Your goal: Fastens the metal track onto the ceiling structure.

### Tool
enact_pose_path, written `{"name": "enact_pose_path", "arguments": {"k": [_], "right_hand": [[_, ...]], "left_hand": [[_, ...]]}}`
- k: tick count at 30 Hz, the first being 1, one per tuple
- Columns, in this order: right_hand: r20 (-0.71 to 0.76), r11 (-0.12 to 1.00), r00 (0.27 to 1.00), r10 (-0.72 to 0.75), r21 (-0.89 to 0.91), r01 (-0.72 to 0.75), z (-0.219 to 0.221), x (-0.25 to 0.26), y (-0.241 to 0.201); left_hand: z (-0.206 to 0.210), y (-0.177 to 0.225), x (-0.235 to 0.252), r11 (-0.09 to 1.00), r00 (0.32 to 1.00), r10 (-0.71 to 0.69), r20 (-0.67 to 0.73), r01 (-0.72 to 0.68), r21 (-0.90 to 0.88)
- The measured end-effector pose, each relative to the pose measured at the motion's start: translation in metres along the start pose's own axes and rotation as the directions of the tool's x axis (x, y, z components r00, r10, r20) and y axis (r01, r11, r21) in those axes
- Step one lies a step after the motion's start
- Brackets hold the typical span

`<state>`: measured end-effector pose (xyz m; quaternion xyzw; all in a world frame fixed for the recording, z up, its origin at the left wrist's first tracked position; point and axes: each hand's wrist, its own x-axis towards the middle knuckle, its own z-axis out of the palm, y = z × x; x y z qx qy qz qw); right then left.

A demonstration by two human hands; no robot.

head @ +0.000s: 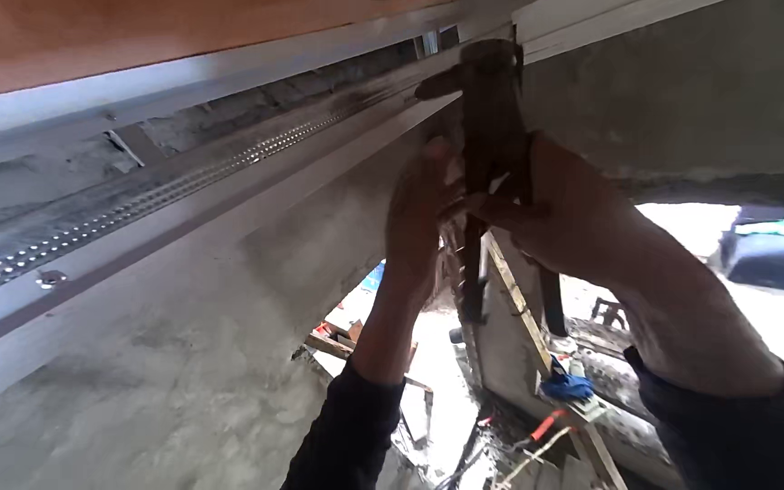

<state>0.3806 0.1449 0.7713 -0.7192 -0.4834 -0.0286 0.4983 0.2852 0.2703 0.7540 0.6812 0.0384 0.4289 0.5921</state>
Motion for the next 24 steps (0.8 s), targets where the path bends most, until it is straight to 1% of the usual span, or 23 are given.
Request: {"name": "enact_pose_path", "arguments": {"k": [1,2,3,4,5,6,8,9,11,12,13,14,16,17,18,20,21,22,24], "right_hand": [[0.021,0.993,1.000,0.002,0.118,-0.004,0.001,0.002,0.003],[-0.006,0.999,1.000,0.017,0.047,-0.017,0.001,0.001,0.001],[-0.052,0.993,0.998,0.033,-0.110,-0.039,0.002,-0.002,-0.008],[-0.089,0.972,0.995,0.034,-0.228,-0.053,0.004,-0.003,-0.015],[-0.097,0.958,0.995,0.031,-0.281,-0.057,0.004,-0.003,-0.017],[-0.080,0.955,0.996,0.029,-0.293,-0.051,0.002,-0.003,-0.017],[-0.056,0.970,0.998,0.004,-0.241,-0.018,0.001,-0.002,-0.012],[-0.049,0.979,0.999,-0.009,-0.204,-0.001,0.001,-0.001,-0.010],[-0.019,0.994,0.999,-0.042,-0.101,0.040,-0.001,0.001,-0.005],[-0.012,0.997,0.999,-0.040,-0.070,0.039,-0.001,0.002,-0.003],[-0.030,0.994,0.999,-0.035,-0.108,0.032,0.000,0.002,-0.001],[-0.062,0.978,0.998,-0.032,-0.207,0.018,0.003,0.000,-0.003],[-0.119,0.913,0.991,-0.053,-0.409,-0.001,0.013,-0.003,-0.007],[-0.117,0.898,0.991,-0.070,-0.440,0.012,0.014,-0.002,-0.005],[-0.084,0.920,0.994,-0.065,-0.392,0.027,0.009,-0.001,-0.005],[0.013,0.983,0.999,-0.043,-0.177,0.045,-0.002,0.003,-0.002],[0.037,0.995,0.999,-0.033,-0.091,0.036,-0.006,0.004,-0.005],[0.036,0.992,0.999,-0.020,-0.124,0.024,-0.010,0.004,-0.012],[-0.018,0.942,1.000,-0.008,-0.336,0.001,-0.010,0.005,-0.024]], "left_hand": [[-0.005,0.003,-0.002,0.994,0.988,0.098,-0.121,-0.090,0.063],[-0.009,0.006,0.001,0.970,0.945,0.231,-0.232,-0.204,0.134],[-0.015,0.010,0.006,0.930,0.888,0.351,-0.296,-0.293,0.224],[-0.019,0.014,0.013,0.894,0.841,0.431,-0.328,-0.348,0.281],[-0.021,0.018,0.021,0.884,0.815,0.460,-0.352,-0.387,0.261],[-0.020,0.021,0.029,0.893,0.807,0.451,-0.381,-0.414,0.178],[-0.014,0.022,0.042,0.878,0.778,0.442,-0.446,-0.478,0.035],[-0.009,0.021,0.047,0.863,0.746,0.445,-0.495,-0.504,0.016],[-0.004,0.018,0.055,0.831,0.666,0.484,-0.567,-0.553,0.060],[-0.003,0.017,0.056,0.823,0.651,0.497,-0.573,-0.564,0.073],[-0.003,0.017,0.056,0.819,0.649,0.502,-0.572,-0.569,0.073],[-0.002,0.016,0.056,0.817,0.646,0.503,-0.574,-0.572,0.072],[-0.001,0.016,0.056,0.815,0.634,0.502,-0.589,-0.575,0.076],[0.000,0.016,0.057,0.813,0.627,0.500,-0.597,-0.578,0.075],[0.001,0.017,0.057,0.813,0.619,0.496,-0.609,-0.577,0.075],[0.004,0.016,0.057,0.822,0.605,0.484,-0.633,-0.561,0.092],[0.004,0.016,0.057,0.827,0.602,0.481,-0.638,-0.553,0.101],[0.005,0.017,0.057,0.832,0.596,0.477,-0.646,-0.544,0.113],[0.005,0.019,0.056,0.848,0.596,0.462,-0.657,-0.514,0.129]]}}
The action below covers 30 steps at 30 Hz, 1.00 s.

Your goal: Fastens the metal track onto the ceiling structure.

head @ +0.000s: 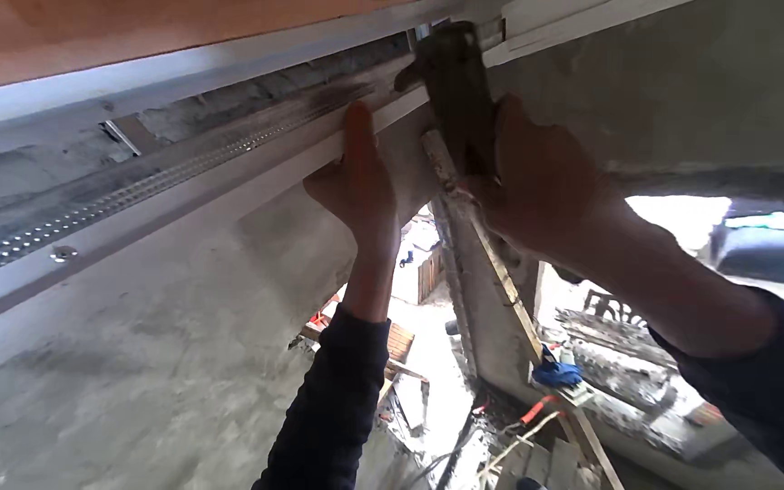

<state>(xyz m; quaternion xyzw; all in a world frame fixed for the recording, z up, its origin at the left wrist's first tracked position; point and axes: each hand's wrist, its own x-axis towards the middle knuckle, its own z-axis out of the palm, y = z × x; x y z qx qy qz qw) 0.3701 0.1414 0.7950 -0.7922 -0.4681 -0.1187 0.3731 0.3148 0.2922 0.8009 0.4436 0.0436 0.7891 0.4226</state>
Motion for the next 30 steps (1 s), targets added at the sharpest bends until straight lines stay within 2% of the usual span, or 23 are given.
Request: {"name": "enact_pose_path", "arguments": {"k": [1,2,3,5,6,7,10,12,13,15,16,17,19,21,24,26,28,29,30], "right_hand": [[-0.020,0.998,1.000,-0.001,-0.061,0.000,0.003,0.000,0.002],[-0.031,0.999,0.999,-0.036,-0.038,0.035,0.008,0.000,0.010],[-0.035,0.993,0.996,-0.086,0.074,0.089,0.014,0.000,0.020],[-0.020,0.926,0.996,-0.090,0.367,0.092,0.031,0.001,0.028],[-0.025,0.912,0.998,-0.062,0.404,0.067,0.037,-0.002,0.022],[-0.041,0.937,0.998,-0.041,0.345,0.053,0.042,-0.007,0.016],[-0.099,1.000,0.995,-0.009,0.018,0.011,0.053,0.002,0.019],[-0.177,0.997,0.982,-0.061,-0.061,0.051,0.058,0.011,0.032],[-0.165,0.997,0.983,-0.080,-0.015,0.078,0.056,0.011,0.034],[-0.023,0.966,0.995,-0.092,0.242,0.095,0.039,0.012,0.026],[0.067,0.914,0.994,-0.084,0.402,0.050,0.031,0.013,0.021],[0.123,0.875,0.990,-0.068,0.485,0.000,0.024,0.013,0.016],[0.137,0.936,0.990,-0.042,0.353,-0.009,0.012,0.010,0.007],[0.090,0.974,0.995,-0.045,0.225,0.024,0.012,0.010,0.005],[0.067,0.983,0.997,-0.031,0.182,0.018,0.014,0.008,0.003],[0.069,0.978,0.998,-0.005,0.206,-0.009,0.016,0.006,-0.001],[0.075,0.969,0.997,0.004,0.245,-0.023,0.017,0.004,-0.002],[0.079,0.968,0.997,0.008,0.250,-0.028,0.017,0.003,-0.002],[0.080,0.968,0.997,0.006,0.248,-0.026,0.016,0.003,-0.001]], "left_hand": [[-0.001,0.000,0.000,1.000,1.000,-0.002,0.012,0.002,0.010],[-0.002,-0.002,0.000,1.000,1.000,0.013,0.023,-0.014,0.017],[-0.004,-0.003,0.000,0.999,0.999,0.029,0.045,-0.029,0.015],[-0.007,-0.007,0.001,0.999,0.992,0.037,0.124,-0.036,-0.007],[-0.008,-0.009,0.003,0.999,0.985,0.028,0.169,-0.024,-0.024],[-0.009,-0.011,0.006,0.998,0.976,0.022,0.215,-0.010,-0.054],[-0.014,-0.022,0.018,0.990,0.935,0.022,0.354,0.028,-0.137],[-0.014,-0.023,0.020,0.986,0.919,-0.003,0.395,0.068,-0.150],[-0.014,-0.022,0.018,0.987,0.919,-0.012,0.394,0.074,-0.143],[-0.016,-0.022,0.017,0.992,0.918,-0.008,0.397,0.058,-0.116],[-0.017,-0.022,0.017,0.994,0.917,-0.002,0.399,0.046,-0.100],[-0.017,-0.022,0.016,0.995,0.918,0.001,0.396,0.038,-0.091],[-0.016,-0.022,0.015,0.994,0.930,0.001,0.366,0.039,-0.103],[-0.013,-0.021,0.014,0.989,0.934,-0.015,0.356,0.066,-0.130],[-0.015,-0.020,0.014,0.985,0.917,-0.052,0.396,0.113,-0.133],[-0.022,-0.017,0.010,0.989,0.887,-0.096,0.452,0.136,-0.058],[-0.034,-0.005,-0.006,0.959,0.821,-0.276,0.500,0.270,0.085],[-0.038,0.005,-0.017,0.904,0.756,-0.419,0.503,0.398,0.155],[-0.038,0.014,-0.025,0.836,0.658,-0.535,0.530,0.503,0.218]]}}
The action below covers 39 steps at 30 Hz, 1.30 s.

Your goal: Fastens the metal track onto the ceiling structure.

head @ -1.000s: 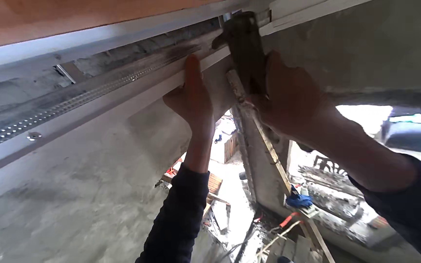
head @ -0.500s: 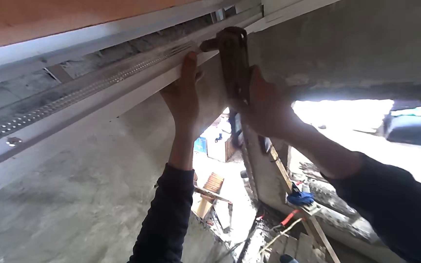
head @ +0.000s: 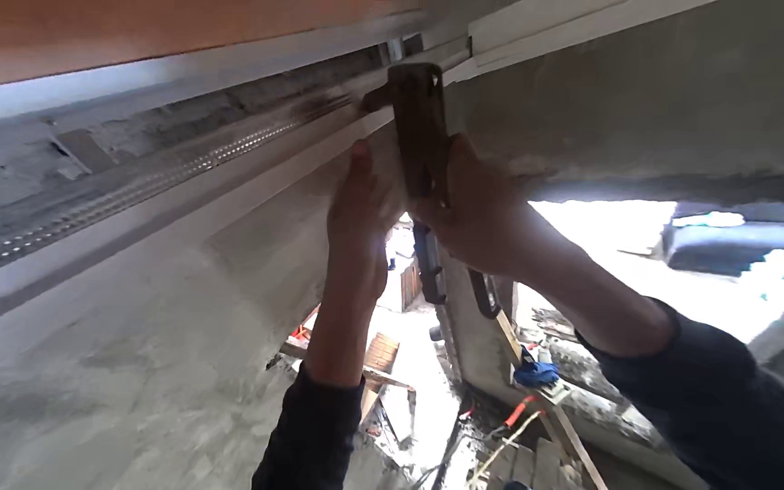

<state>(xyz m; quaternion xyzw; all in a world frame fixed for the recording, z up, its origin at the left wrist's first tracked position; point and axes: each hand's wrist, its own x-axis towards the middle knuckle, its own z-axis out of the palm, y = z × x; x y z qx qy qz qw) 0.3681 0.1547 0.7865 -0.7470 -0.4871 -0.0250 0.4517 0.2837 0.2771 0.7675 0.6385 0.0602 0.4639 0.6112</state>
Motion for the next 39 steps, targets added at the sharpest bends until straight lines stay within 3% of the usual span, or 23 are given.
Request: {"name": "enact_pose_path", "arguments": {"k": [2,5,10,14,18,21,23,26,27,29,32,35,37,39], "right_hand": [[0.012,0.999,0.999,-0.035,0.002,0.035,-0.002,0.000,0.003],[0.041,0.994,0.996,-0.076,0.078,0.073,-0.004,0.004,0.009],[0.012,0.989,0.995,-0.097,0.112,0.095,-0.002,0.008,0.013],[0.045,0.980,0.995,-0.086,0.186,0.076,-0.004,0.005,0.011],[0.148,0.929,0.984,-0.099,0.368,0.038,-0.070,-0.024,0.023],[0.063,0.838,0.957,-0.284,0.502,0.215,-0.121,-0.026,0.067],[0.078,0.800,0.959,-0.273,0.573,0.181,-0.094,-0.037,0.077],[0.284,0.871,0.951,-0.125,0.491,-0.032,-0.015,-0.038,0.079],[0.347,0.833,0.930,-0.120,0.545,-0.096,0.007,-0.036,0.082],[0.390,0.625,0.910,-0.142,0.748,-0.223,0.038,-0.034,0.087],[0.275,0.494,0.954,-0.117,0.849,-0.185,0.069,-0.025,0.085],[0.191,0.567,0.981,-0.043,0.813,-0.134,0.088,-0.018,0.075],[0.215,0.759,0.974,-0.067,0.645,-0.091,0.071,-0.018,0.080],[0.228,0.920,0.968,-0.102,0.393,0.004,0.028,-0.027,0.087]], "left_hand": [[0.012,0.001,0.005,0.995,0.982,-0.084,0.170,0.091,-0.032],[0.019,-0.010,0.021,0.995,0.968,0.010,0.251,0.014,-0.094],[0.020,-0.014,0.023,0.996,0.957,-0.013,0.290,0.039,-0.084],[0.027,-0.014,0.019,0.971,0.981,0.000,0.194,0.046,-0.234],[0.021,-0.008,-0.002,0.989,0.981,-0.065,0.180,0.087,-0.116],[0.026,-0.006,0.012,0.966,0.970,-0.076,0.229,0.129,-0.224],[0.031,-0.008,0.021,0.947,0.978,-0.050,0.204,0.111,-0.301],[0.031,-0.014,0.022,0.939,0.982,-0.002,0.186,0.066,-0.338],[0.030,-0.014,0.021,0.944,0.981,0.009,0.193,0.055,-0.326],[0.026,-0.012,0.007,0.967,0.980,-0.021,0.199,0.071,-0.244],[0.021,-0.014,-0.008,0.974,0.980,-0.040,0.193,0.082,-0.210],[0.024,-0.016,0.001,0.960,0.977,-0.026,0.212,0.084,-0.268],[0.029,-0.018,0.015,0.931,0.975,0.019,0.220,0.063,-0.358],[0.031,-0.019,0.022,0.928,0.975,0.039,0.218,0.046,-0.369]]}}
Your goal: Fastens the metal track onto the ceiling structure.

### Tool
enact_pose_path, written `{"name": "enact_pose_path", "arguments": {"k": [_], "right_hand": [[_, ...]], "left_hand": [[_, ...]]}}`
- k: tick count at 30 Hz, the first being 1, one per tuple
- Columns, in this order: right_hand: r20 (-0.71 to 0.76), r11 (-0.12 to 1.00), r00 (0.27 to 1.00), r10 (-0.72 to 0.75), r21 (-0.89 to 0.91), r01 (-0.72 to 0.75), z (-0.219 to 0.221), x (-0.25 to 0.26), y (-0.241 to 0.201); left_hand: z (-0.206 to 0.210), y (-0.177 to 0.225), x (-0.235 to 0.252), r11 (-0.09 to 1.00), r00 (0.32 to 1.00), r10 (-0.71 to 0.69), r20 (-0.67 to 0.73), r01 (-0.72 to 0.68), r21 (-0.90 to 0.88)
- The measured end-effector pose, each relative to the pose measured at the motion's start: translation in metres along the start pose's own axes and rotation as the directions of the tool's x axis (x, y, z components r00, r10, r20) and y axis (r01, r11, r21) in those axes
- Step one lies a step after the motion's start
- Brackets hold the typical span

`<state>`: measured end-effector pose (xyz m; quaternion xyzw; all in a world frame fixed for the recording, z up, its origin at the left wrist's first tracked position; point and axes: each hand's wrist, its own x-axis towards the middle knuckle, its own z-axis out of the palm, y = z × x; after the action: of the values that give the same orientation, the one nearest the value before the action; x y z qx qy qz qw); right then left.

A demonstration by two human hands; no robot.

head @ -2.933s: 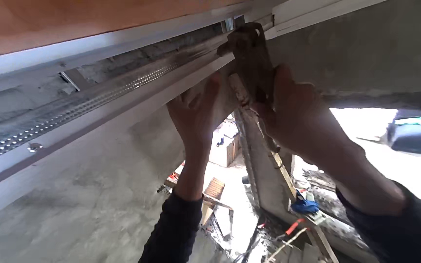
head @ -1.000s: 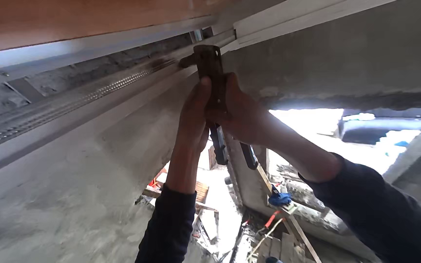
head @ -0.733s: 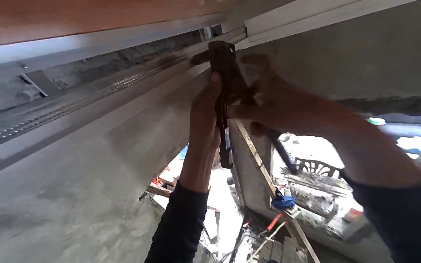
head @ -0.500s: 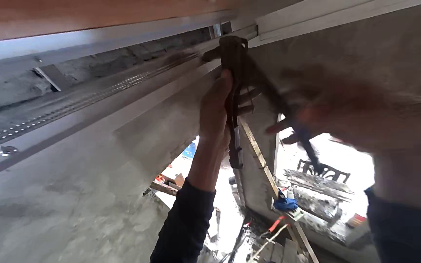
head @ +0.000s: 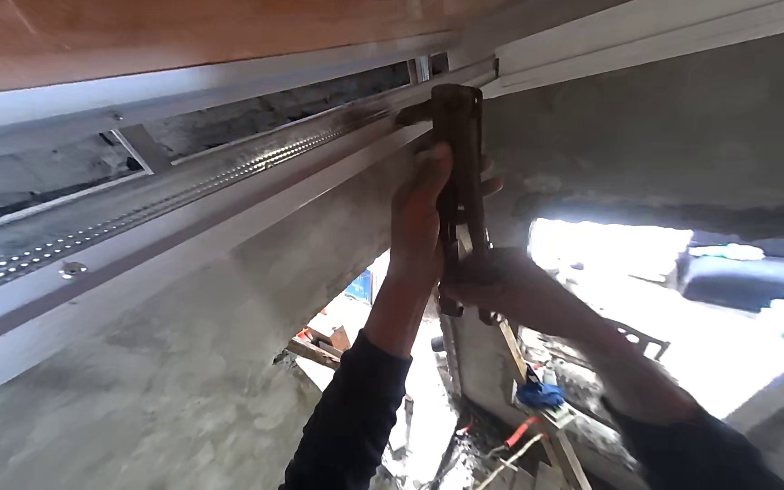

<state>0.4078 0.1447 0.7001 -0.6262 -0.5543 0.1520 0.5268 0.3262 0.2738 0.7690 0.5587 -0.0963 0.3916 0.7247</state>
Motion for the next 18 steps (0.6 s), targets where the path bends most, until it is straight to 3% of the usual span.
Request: {"name": "enact_pose_path", "arguments": {"k": [2,5,6,8,10,12,15,18], "right_hand": [[-0.068,0.997,0.995,-0.078,-0.005,0.078,-0.050,-0.037,-0.013],[-0.217,0.931,0.958,-0.188,0.271,0.245,-0.083,-0.066,-0.012],[-0.203,0.939,0.970,-0.136,0.287,0.192,-0.069,-0.058,-0.014],[-0.039,0.961,0.999,0.029,0.276,-0.017,-0.029,-0.031,-0.008],[0.085,0.883,0.994,0.065,0.459,-0.097,0.004,-0.011,0.005],[0.100,0.818,0.994,0.042,0.568,-0.092,0.019,0.001,0.012],[-0.021,0.817,0.998,0.067,0.575,-0.043,0.042,0.020,0.017],[-0.018,0.919,0.999,0.038,0.392,-0.028,0.035,0.021,0.019]], "left_hand": [[0.000,0.001,0.002,0.998,0.999,-0.017,-0.035,0.019,0.058],[0.002,0.001,0.002,0.998,0.999,-0.034,-0.025,0.035,0.047],[0.002,0.000,0.002,0.999,0.999,-0.033,-0.038,0.034,0.038],[0.003,-0.003,0.000,0.999,0.997,-0.026,-0.066,0.029,0.042],[0.001,-0.001,-0.012,0.991,0.998,-0.048,-0.049,0.054,0.124],[0.000,-0.001,-0.010,0.993,0.999,-0.024,-0.037,0.028,0.114],[0.000,-0.005,-0.003,1.000,1.000,0.008,0.005,-0.008,0.017],[-0.002,-0.002,-0.020,0.992,0.999,-0.047,-0.005,0.047,0.119]]}}
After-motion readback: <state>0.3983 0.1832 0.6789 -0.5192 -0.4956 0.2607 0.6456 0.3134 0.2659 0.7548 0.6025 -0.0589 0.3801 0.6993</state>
